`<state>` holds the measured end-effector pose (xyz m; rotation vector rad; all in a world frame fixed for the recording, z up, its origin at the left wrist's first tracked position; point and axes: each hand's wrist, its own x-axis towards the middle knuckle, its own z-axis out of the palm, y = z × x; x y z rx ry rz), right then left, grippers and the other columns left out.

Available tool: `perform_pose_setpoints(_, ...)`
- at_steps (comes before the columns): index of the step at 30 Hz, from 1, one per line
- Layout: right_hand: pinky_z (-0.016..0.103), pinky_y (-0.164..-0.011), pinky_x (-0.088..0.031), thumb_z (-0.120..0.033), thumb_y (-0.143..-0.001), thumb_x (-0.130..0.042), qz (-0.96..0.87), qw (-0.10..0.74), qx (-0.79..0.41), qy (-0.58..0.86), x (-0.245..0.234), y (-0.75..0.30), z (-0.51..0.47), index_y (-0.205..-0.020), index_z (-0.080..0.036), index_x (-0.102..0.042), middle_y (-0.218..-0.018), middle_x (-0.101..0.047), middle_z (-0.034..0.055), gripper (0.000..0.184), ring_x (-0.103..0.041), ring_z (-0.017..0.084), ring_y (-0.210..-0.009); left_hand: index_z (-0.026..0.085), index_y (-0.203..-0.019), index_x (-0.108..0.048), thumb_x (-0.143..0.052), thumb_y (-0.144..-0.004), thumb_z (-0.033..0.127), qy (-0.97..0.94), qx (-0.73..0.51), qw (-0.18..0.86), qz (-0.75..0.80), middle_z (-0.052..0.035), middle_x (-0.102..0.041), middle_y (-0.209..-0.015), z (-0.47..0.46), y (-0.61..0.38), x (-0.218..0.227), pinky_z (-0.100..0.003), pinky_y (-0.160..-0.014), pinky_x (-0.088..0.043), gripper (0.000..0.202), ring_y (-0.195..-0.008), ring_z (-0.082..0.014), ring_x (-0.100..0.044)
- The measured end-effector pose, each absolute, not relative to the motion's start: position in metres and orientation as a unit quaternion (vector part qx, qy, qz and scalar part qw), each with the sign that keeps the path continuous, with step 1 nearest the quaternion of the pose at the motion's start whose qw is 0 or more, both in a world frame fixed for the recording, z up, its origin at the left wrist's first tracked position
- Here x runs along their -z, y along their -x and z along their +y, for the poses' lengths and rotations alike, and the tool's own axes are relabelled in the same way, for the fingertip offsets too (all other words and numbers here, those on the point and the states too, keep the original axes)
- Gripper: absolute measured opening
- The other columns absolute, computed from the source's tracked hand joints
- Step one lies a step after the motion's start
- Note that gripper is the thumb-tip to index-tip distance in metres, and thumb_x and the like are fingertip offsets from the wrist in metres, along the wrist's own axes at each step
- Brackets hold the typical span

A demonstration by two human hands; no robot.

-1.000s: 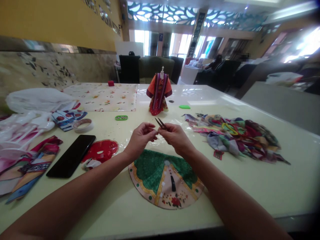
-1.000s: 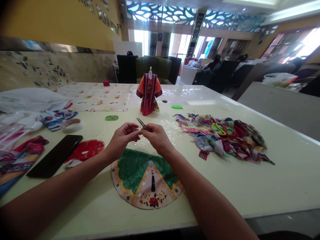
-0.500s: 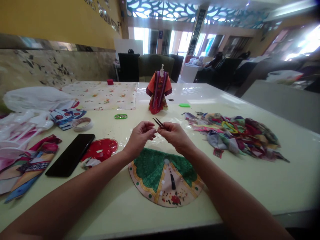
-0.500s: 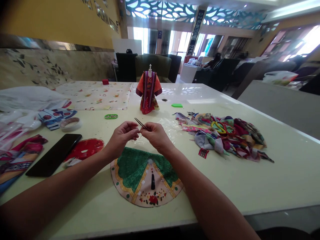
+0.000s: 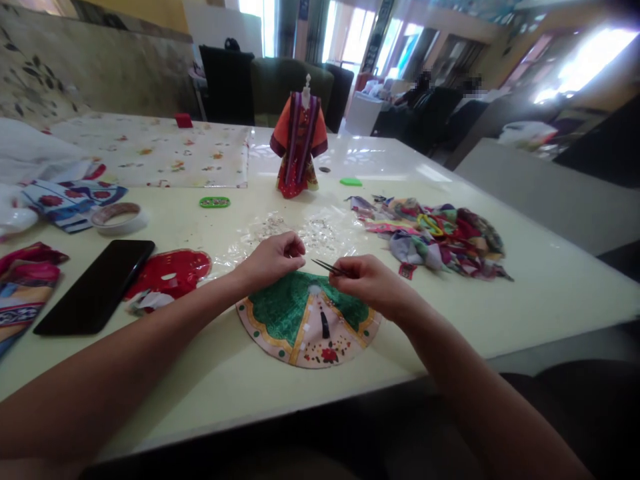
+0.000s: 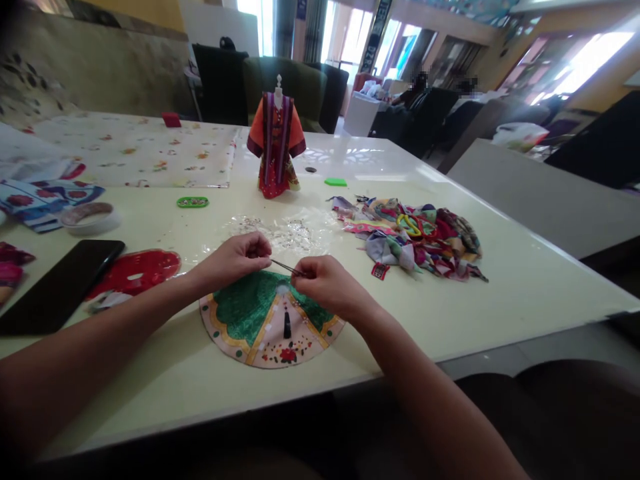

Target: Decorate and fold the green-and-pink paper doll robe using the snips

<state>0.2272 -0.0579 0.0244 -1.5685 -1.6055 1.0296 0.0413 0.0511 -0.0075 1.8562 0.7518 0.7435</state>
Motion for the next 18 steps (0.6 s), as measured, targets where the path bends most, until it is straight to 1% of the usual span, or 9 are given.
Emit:
perform_pose_setpoints(4, 0.024, -0.054, -0.032, -0.017, -0.070, -0.055, -0.617, 0.312, -0.387, 0.610, -0.021, -0.220, -0.077, -0.064, -0.017, -0.059, -0.059, -0.049, -0.0036, 0.007, -0.040, 0.009, -0.057, 0.019, -0.070, -0.063, -0.070, -0.063, 0.012, -0.795, -0.232, 0.489, 0.276, -0.0007, -0.059, -0.065, 0.046, -0.039, 0.002, -0.023, -0.053, -0.036, 0.012, -0.059, -0.0139, -0.051)
perform_pose_setpoints(6, 0.024, -0.053, -0.032, -0.015, -0.069, -0.054, -0.619, 0.297, -0.385, 0.617, -0.020, -0.218, -0.079, -0.064, -0.017, -0.058, -0.059, -0.050, -0.0034, 0.007, -0.041, 0.009, -0.057, 0.019, -0.068, -0.064, -0.069, -0.062, 0.010, -0.798, -0.215, 0.496, 0.264, 0.0000, -0.058, -0.061, 0.044, -0.039, 0.000, -0.023, -0.050, -0.033, 0.013, -0.055, -0.0132, -0.049)
perform_pose_setpoints(9, 0.024, -0.052, -0.032, -0.014, -0.069, -0.055, -0.607, 0.291, -0.383, 0.633, -0.015, -0.220, -0.077, -0.063, -0.017, -0.058, -0.058, -0.050, -0.0034, 0.007, -0.042, 0.009, -0.056, 0.019, -0.068, -0.063, -0.069, -0.062, 0.009, -0.808, -0.199, 0.488, 0.262, 0.0001, -0.058, -0.061, 0.041, -0.040, 0.000, -0.023, -0.050, -0.033, 0.013, -0.055, -0.0134, -0.048)
perform_pose_setpoints(13, 0.024, -0.052, -0.033, -0.016, -0.069, -0.054, -0.596, 0.285, -0.375, 0.651, -0.009, -0.224, -0.077, -0.062, -0.017, -0.057, -0.058, -0.051, -0.0029, 0.008, -0.043, 0.010, -0.056, 0.019, -0.071, -0.061, -0.069, -0.065, 0.015, -0.836, -0.170, 0.448, 0.266, 0.0009, -0.057, -0.065, 0.039, -0.044, 0.005, -0.024, -0.053, -0.034, 0.012, -0.058, -0.0138, -0.049)
perform_pose_setpoints(18, 0.024, -0.054, -0.034, -0.019, -0.069, -0.053, -0.605, 0.232, -0.351, 0.675, -0.006, -0.219, -0.078, -0.066, -0.017, -0.060, -0.061, -0.055, -0.0019, 0.008, -0.047, 0.011, -0.060, 0.019, -0.079, -0.058, -0.066, -0.070, 0.023, -0.881, -0.114, 0.374, 0.267, 0.0017, -0.059, -0.072, 0.035, -0.045, 0.010, -0.024, -0.059, -0.035, 0.012, -0.065, -0.0142, -0.052)
